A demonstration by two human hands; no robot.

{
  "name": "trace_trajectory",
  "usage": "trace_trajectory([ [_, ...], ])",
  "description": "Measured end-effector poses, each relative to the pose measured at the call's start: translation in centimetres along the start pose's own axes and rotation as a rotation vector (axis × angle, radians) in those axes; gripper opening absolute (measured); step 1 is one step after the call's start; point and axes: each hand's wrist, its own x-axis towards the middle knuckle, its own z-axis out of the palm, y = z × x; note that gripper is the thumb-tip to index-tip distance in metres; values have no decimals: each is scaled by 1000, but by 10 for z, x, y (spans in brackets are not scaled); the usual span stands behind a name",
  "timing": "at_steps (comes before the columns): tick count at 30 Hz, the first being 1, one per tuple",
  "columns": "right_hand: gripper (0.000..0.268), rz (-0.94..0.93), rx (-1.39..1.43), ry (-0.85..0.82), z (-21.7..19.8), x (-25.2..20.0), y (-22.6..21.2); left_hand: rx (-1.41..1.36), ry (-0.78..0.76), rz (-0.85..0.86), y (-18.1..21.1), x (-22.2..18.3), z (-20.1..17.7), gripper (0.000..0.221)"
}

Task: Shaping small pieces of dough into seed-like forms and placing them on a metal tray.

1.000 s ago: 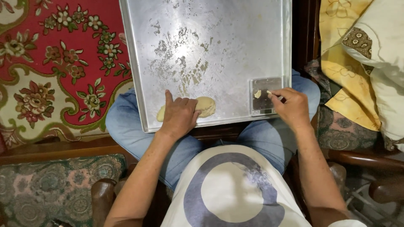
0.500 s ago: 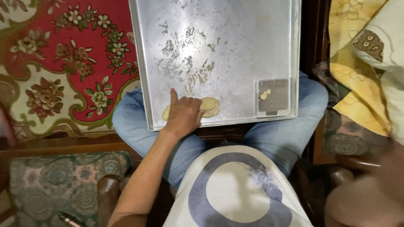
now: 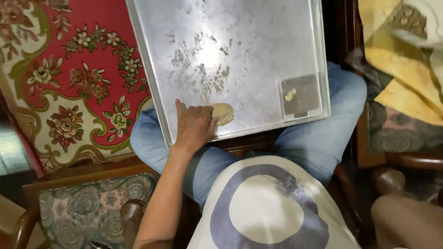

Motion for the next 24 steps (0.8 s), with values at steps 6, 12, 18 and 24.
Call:
trace_trajectory([
  [6,43,-17,21,-10,-217,4,-345,27,63,3,0,4,-1,36],
  [12,39,-720,520,689,-207,34,-483,41,97,5,0,3,0,33],
  [18,30,-597,336,627,-144,55,-475,44,109,3,-2,0,1,35],
  [24,9,-657,432,686,-124,87,-473,39,160,19,3,3,-2,32],
])
